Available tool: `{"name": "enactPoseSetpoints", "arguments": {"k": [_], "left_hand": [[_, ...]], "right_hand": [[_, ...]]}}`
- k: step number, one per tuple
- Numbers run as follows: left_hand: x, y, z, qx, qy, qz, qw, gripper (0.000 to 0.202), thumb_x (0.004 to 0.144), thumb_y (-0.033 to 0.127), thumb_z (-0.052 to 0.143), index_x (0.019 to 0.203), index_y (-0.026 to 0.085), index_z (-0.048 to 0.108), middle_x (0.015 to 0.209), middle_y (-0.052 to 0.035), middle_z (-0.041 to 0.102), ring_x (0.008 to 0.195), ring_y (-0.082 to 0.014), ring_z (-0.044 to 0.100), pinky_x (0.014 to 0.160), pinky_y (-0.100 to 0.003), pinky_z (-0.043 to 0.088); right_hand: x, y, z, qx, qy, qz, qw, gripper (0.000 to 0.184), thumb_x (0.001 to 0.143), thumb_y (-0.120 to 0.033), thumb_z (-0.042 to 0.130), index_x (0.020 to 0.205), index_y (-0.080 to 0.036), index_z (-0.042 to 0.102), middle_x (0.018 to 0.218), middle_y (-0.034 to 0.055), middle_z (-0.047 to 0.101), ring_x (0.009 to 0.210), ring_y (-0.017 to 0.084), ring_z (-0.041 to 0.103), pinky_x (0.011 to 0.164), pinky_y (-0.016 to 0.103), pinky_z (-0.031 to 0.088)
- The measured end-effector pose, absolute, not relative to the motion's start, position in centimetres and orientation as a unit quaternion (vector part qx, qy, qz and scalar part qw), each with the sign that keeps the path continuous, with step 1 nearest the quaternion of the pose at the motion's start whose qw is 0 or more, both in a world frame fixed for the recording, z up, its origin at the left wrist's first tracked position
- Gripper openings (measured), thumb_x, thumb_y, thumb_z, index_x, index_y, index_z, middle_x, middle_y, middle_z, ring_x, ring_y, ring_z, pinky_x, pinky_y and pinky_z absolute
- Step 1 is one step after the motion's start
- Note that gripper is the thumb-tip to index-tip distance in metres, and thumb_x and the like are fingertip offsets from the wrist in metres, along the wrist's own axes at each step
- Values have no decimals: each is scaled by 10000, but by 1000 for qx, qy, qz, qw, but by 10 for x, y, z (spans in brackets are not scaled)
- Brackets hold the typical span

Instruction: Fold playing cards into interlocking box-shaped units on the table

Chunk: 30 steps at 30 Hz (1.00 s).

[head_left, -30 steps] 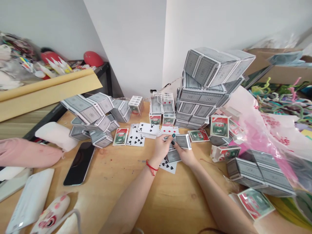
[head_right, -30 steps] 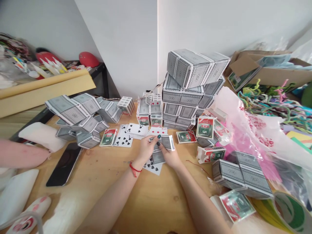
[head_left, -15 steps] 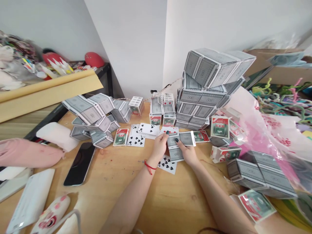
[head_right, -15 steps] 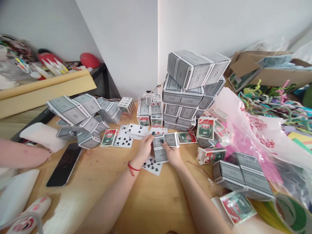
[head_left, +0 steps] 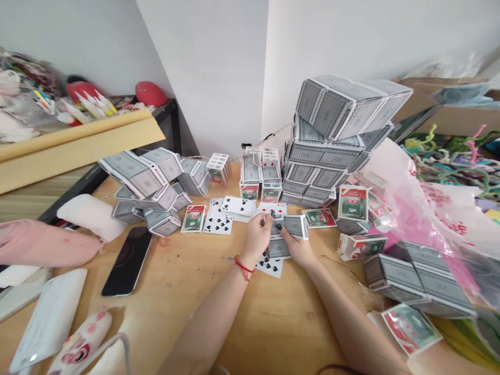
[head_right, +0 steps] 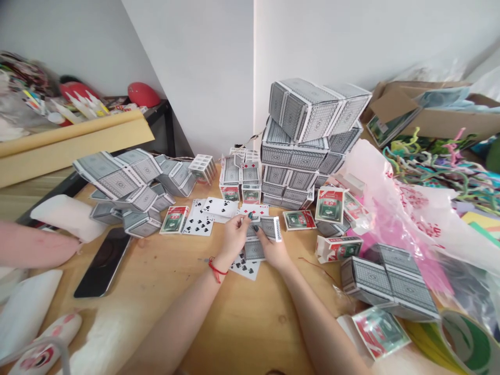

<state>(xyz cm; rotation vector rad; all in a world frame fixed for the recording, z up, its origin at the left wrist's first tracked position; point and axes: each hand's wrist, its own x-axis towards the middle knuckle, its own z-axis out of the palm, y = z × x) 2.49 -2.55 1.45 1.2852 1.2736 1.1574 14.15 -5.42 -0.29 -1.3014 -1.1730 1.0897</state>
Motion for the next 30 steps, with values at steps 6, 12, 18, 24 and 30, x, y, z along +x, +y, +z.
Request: {"name": "enactPoseSetpoints", "arguments": {"k": [6, 12, 18, 24, 30], "left_hand": [[26, -25, 15, 545, 544, 458, 445, 204, 760, 343, 498, 668, 162, 524, 595, 14, 503, 547, -110, 436, 529, -222, 319], [28, -25, 14, 550, 529, 469, 444, 218, 744, 371, 536, 699, 158, 521, 709, -13, 567, 685, -131, 516, 639, -234, 375], [15, -16, 23, 572, 430, 444, 539, 202, 722, 351, 576, 802, 166, 584, 816, -20, 605, 778, -145, 551, 708, -249, 409], [-3, -8, 30, 605, 367, 426, 564, 217, 693, 277, 625, 888, 188, 660, 964, -67, 642, 920, -195, 567, 811, -292, 413], [-15, 5, 18, 424, 438, 565, 556, 205, 670, 333, 637, 764, 154, 671, 762, -32, 652, 715, -148, 571, 657, -250, 422]], "right_hand": [[138, -58, -3, -559, -512, 435, 486, 458, 738, -442, 552, 1111, -176, 561, 1169, 95, 567, 1155, 274, 443, 958, 438, 363], [139, -57, -5, -545, -532, 436, 480, 410, 767, -427, 521, 1087, -175, 563, 1157, 94, 572, 1102, 241, 495, 990, 424, 330], [140, -59, 1, -541, -536, 427, 487, 372, 760, -435, 528, 1040, -194, 571, 1122, 77, 587, 1070, 225, 514, 966, 412, 355], [143, -62, 8, -522, -516, 476, 484, 377, 739, -467, 549, 962, -163, 553, 934, 83, 637, 867, 211, 594, 758, 343, 476], [150, -61, 11, -457, -609, 520, 388, 443, 679, -540, 584, 893, -155, 537, 629, -11, 534, 551, 123, 502, 516, 237, 410]]}}
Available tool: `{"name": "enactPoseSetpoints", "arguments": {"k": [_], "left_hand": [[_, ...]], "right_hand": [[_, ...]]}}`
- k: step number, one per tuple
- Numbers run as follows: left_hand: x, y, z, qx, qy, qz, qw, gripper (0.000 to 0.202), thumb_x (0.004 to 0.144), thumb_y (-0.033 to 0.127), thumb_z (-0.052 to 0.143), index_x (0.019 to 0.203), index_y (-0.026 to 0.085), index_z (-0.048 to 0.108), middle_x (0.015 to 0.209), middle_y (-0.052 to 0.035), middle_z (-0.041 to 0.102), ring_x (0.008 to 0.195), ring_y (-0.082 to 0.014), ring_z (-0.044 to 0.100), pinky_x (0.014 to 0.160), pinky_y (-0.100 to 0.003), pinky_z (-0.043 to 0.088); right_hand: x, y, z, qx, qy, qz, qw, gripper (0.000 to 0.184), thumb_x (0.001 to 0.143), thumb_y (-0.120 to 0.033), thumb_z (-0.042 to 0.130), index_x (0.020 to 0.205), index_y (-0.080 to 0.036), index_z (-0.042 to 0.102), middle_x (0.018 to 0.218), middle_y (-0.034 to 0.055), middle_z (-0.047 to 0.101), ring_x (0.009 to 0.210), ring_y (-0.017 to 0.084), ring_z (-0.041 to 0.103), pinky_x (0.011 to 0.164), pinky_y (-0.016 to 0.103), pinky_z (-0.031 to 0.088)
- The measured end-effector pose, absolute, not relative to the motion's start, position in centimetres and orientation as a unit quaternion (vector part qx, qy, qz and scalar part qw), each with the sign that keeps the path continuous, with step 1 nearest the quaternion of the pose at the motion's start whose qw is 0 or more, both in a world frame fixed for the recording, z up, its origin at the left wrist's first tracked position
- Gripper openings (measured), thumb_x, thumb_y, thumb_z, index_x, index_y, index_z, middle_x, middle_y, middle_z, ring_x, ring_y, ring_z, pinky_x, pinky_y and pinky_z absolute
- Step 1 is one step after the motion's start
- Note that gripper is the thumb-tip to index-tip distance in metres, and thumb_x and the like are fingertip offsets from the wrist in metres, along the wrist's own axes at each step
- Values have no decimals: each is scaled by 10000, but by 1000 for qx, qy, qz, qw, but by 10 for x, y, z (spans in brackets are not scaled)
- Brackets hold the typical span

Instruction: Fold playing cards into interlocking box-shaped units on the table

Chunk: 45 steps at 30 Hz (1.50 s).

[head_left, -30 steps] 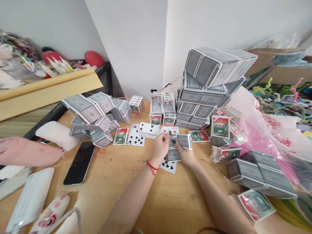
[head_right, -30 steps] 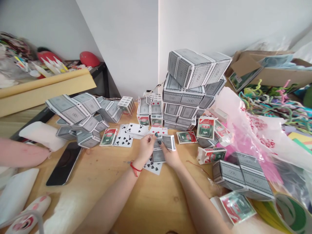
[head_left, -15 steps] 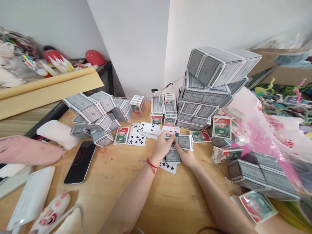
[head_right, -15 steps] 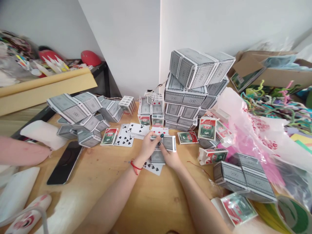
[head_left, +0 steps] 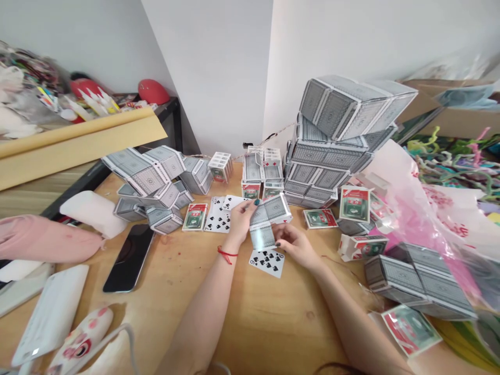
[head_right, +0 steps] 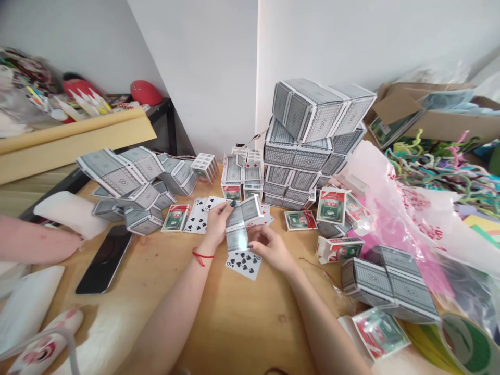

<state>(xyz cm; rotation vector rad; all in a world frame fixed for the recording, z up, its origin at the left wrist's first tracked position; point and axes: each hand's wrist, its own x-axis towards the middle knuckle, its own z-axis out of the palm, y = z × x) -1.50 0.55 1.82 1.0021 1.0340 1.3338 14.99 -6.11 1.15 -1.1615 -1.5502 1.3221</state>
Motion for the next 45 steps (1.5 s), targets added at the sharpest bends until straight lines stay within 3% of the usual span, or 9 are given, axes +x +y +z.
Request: {"name": "enactPoseSetpoints", "arguments": {"k": [5, 8, 11, 16, 20, 26, 32, 38, 45], "left_hand": [[-26, 17, 10, 374, 454, 618, 522, 209, 666, 349, 634, 694, 143, 649, 683, 0, 624, 655, -118, 541, 617, -221, 400], [-28, 20, 8, 371, 446, 633, 512, 212, 669, 335, 632, 768, 149, 661, 744, -17, 644, 723, -136, 564, 673, -240, 423], [-27, 20, 7, 385, 457, 632, 494, 255, 660, 316, 640, 851, 149, 666, 857, -54, 660, 818, -167, 579, 743, -276, 436], [-25, 15, 10, 457, 505, 595, 427, 231, 672, 300, 627, 850, 159, 670, 859, -60, 666, 814, -170, 588, 734, -274, 442], [-24, 13, 12, 464, 496, 603, 420, 242, 691, 292, 604, 888, 163, 661, 901, -64, 662, 853, -173, 591, 767, -276, 441], [-23, 15, 10, 409, 460, 639, 461, 248, 685, 241, 589, 918, 179, 650, 959, -57, 649, 921, -177, 580, 821, -285, 423], [-23, 11, 14, 418, 434, 638, 479, 315, 675, 164, 532, 971, 199, 634, 1064, -52, 616, 1026, -193, 533, 888, -309, 388], [-20, 3, 25, 436, 376, 599, 557, 388, 682, 197, 558, 1069, 190, 582, 1144, -71, 573, 1063, -215, 507, 864, -310, 409], [-20, 3, 25, 400, 322, 580, 633, 413, 622, 155, 636, 1027, 203, 570, 1085, -49, 598, 941, -174, 569, 741, -249, 449]], "right_hand": [[140, -68, 33, -482, -741, 403, 237, 624, 516, -472, 738, 1014, -166, 518, 899, 48, 538, 802, 189, 512, 699, 290, 431], [130, -78, 44, -544, -776, 290, 135, 619, 493, -330, 772, 1039, -192, 515, 1099, 92, 485, 1052, 281, 415, 840, 370, 379], [122, -87, 48, -597, -761, 248, 50, 487, 571, -164, 688, 1026, -160, 512, 1040, 105, 516, 1007, 269, 448, 834, 372, 373], [120, -87, 47, -615, -741, 269, -7, 300, 607, -112, 595, 904, -121, 557, 970, 121, 541, 949, 252, 495, 769, 317, 389], [124, -82, 49, -591, -735, 328, 49, 113, 700, -148, 523, 792, -152, 589, 886, 91, 591, 843, 203, 563, 723, 274, 400], [132, -81, 60, -562, -639, 489, 191, 149, 769, -186, 433, 849, -210, 556, 660, 4, 603, 481, 131, 584, 422, 209, 418], [139, -77, 75, -499, -502, 643, 293, 226, 756, -259, 470, 971, -188, 457, 777, 17, 629, 559, 150, 642, 384, 215, 485], [142, -74, 85, -514, -464, 637, 339, 332, 681, -313, 604, 931, -169, 439, 735, 21, 650, 490, 154, 633, 316, 192, 450], [154, -71, 89, -557, -438, 578, 405, 299, 722, -424, 560, 872, -178, 479, 608, -2, 607, 477, 178, 628, 361, 249, 491]]}}
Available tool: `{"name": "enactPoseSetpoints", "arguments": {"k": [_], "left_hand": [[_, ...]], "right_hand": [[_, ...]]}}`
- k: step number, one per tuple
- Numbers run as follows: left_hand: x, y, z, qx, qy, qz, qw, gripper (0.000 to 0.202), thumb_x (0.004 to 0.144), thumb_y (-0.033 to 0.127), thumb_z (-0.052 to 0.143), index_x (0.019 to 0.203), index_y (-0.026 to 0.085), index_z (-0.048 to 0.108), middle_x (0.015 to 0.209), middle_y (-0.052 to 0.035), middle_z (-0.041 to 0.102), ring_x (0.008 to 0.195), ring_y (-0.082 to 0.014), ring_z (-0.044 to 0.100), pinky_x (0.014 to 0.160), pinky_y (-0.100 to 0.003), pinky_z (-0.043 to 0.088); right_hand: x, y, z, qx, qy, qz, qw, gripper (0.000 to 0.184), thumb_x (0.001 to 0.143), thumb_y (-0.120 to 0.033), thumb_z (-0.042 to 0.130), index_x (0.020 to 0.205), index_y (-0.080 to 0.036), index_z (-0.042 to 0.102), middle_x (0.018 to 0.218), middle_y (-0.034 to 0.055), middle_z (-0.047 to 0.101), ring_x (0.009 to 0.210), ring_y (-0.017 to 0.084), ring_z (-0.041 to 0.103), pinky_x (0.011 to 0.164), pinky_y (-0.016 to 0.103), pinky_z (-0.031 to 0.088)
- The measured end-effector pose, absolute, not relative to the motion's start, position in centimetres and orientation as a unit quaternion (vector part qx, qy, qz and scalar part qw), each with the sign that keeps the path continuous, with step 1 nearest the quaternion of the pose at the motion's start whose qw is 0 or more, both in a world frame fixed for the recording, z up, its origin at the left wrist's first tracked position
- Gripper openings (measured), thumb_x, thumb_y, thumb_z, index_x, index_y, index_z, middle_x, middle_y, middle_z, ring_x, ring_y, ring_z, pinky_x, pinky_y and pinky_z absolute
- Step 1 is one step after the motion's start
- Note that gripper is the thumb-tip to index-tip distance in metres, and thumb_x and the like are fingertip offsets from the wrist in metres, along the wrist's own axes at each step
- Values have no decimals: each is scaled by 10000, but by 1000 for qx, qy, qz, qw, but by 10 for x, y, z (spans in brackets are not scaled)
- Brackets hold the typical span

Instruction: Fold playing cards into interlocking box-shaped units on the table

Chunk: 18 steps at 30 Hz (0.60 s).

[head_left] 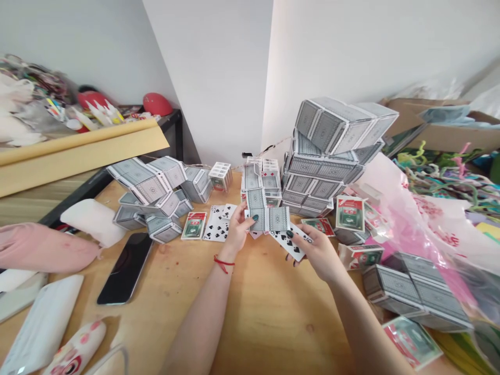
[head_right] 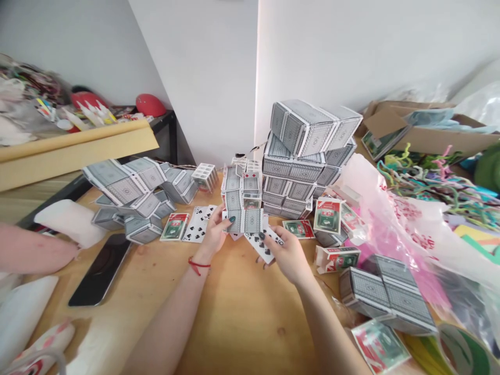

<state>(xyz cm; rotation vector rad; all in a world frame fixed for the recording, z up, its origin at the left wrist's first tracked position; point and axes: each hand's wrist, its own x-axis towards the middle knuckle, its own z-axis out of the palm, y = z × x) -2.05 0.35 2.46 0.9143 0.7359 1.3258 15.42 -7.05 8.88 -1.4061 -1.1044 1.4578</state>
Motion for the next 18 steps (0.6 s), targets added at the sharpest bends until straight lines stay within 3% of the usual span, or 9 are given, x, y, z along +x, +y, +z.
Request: {"name": "enactPoseSetpoints", "arguments": {"k": [7, 13, 18], "left_hand": [[-14, 1, 22, 344, 343, 533, 693, 333, 618, 233, 680, 935, 164, 601, 909, -50, 659, 802, -179, 613, 669, -283, 474], [-10, 4, 19, 289, 331, 563, 700, 292, 661, 285, 651, 917, 150, 609, 886, -61, 669, 851, -191, 612, 738, -316, 471], [-12, 6, 17, 258, 338, 560, 711, 225, 706, 371, 580, 820, 180, 620, 841, -51, 674, 837, -205, 617, 697, -326, 490]], "right_hand": [[157, -68, 82, -601, -455, 493, 434, 239, 730, -407, 549, 848, -206, 493, 699, 43, 644, 550, 209, 646, 437, 306, 533], [152, -71, 84, -596, -495, 491, 399, 169, 760, -365, 493, 835, -215, 477, 648, 15, 629, 576, 213, 654, 492, 315, 531], [142, -77, 89, -578, -523, 474, 411, 138, 781, -350, 468, 825, -219, 473, 673, 24, 635, 570, 200, 650, 502, 296, 523]]}}
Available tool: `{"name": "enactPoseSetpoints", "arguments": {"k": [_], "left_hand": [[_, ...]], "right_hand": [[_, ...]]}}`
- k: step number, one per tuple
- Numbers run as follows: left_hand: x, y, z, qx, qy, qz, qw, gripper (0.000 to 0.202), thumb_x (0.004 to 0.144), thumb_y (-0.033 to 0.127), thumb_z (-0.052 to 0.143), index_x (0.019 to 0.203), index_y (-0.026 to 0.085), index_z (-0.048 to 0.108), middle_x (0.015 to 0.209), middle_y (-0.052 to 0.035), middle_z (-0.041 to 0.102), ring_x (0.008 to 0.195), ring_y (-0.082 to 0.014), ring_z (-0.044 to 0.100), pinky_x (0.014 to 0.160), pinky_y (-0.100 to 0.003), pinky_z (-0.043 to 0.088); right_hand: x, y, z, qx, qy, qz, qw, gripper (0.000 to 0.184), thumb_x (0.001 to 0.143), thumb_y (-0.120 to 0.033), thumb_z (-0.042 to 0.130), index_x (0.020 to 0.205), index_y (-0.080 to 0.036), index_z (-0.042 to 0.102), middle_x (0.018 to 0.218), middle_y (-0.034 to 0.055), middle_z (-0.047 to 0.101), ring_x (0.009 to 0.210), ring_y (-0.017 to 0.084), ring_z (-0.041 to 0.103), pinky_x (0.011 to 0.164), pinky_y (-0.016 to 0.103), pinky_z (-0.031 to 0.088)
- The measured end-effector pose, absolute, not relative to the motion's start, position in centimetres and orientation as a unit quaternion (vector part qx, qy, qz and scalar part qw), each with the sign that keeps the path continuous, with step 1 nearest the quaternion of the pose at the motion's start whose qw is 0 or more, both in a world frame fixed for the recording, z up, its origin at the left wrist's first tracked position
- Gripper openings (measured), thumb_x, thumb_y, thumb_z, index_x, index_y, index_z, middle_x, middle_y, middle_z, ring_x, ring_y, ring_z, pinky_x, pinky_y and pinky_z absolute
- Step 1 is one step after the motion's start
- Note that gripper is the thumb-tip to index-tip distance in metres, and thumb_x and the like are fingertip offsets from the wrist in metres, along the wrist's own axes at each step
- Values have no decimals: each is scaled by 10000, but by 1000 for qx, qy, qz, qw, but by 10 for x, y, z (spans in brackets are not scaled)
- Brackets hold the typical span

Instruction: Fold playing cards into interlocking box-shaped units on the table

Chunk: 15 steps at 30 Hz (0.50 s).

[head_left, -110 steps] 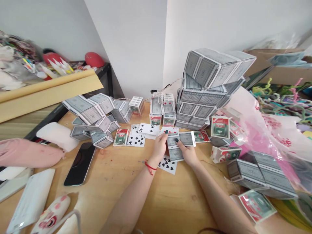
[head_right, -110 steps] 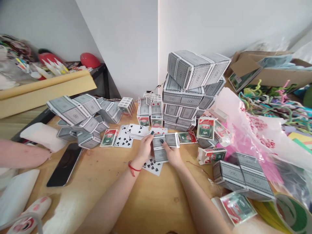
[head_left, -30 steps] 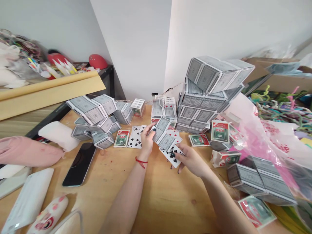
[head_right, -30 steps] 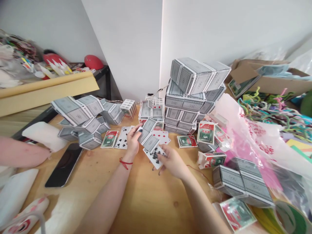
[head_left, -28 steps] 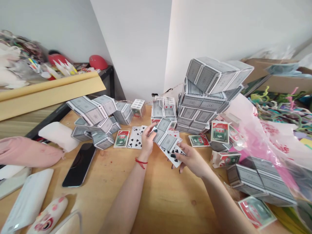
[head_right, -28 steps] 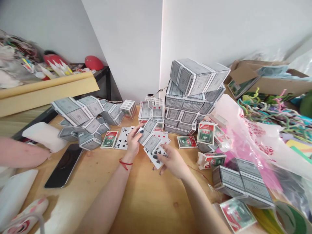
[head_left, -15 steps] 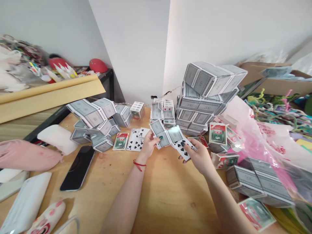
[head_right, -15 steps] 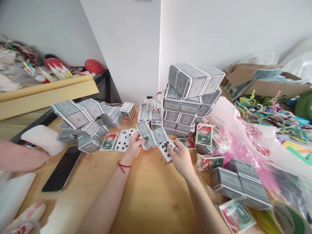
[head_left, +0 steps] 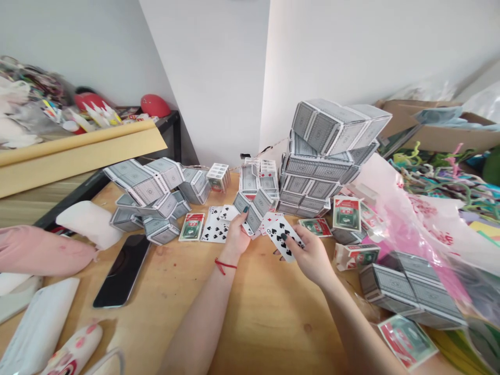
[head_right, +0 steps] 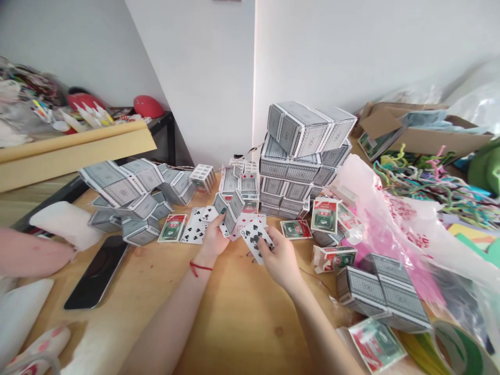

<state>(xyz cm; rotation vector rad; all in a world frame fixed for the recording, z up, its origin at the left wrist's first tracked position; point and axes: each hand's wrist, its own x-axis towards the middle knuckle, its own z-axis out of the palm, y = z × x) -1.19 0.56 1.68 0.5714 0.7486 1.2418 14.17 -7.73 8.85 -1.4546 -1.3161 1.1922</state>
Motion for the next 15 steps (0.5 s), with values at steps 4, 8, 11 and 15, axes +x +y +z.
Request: {"name": "enactPoseSetpoints", "arguments": {"k": [4, 8, 11, 15], "left_hand": [[-9, 3, 17, 217, 342, 541, 737, 203, 700, 377, 582, 763, 187, 609, 792, -41, 673, 828, -201, 621, 682, -315, 499], [-3, 0, 21, 188, 316, 548, 751, 140, 721, 307, 563, 770, 184, 611, 791, -25, 672, 867, -174, 611, 745, -293, 485], [-1, -1, 25, 165, 316, 555, 752, 118, 735, 259, 544, 781, 177, 614, 793, -24, 671, 842, -162, 613, 750, -284, 481], [-3, 0, 25, 114, 312, 546, 769, 95, 751, 226, 531, 726, 168, 602, 686, -13, 641, 669, -124, 605, 631, -246, 487]], "right_hand": [[131, -83, 84, -576, -560, 422, 420, 138, 809, -336, 425, 895, -234, 463, 687, 29, 657, 575, 191, 648, 519, 278, 515], [125, -85, 75, -602, -620, 333, 377, 161, 816, -290, 397, 955, -242, 462, 677, 26, 664, 589, 192, 649, 535, 259, 491], [125, -86, 71, -608, -644, 297, 357, 185, 820, -273, 374, 987, -243, 448, 689, 28, 670, 608, 201, 653, 558, 266, 483], [124, -89, 73, -600, -634, 304, 382, 150, 827, -274, 371, 952, -238, 447, 662, 25, 666, 580, 187, 648, 546, 250, 479]]}}
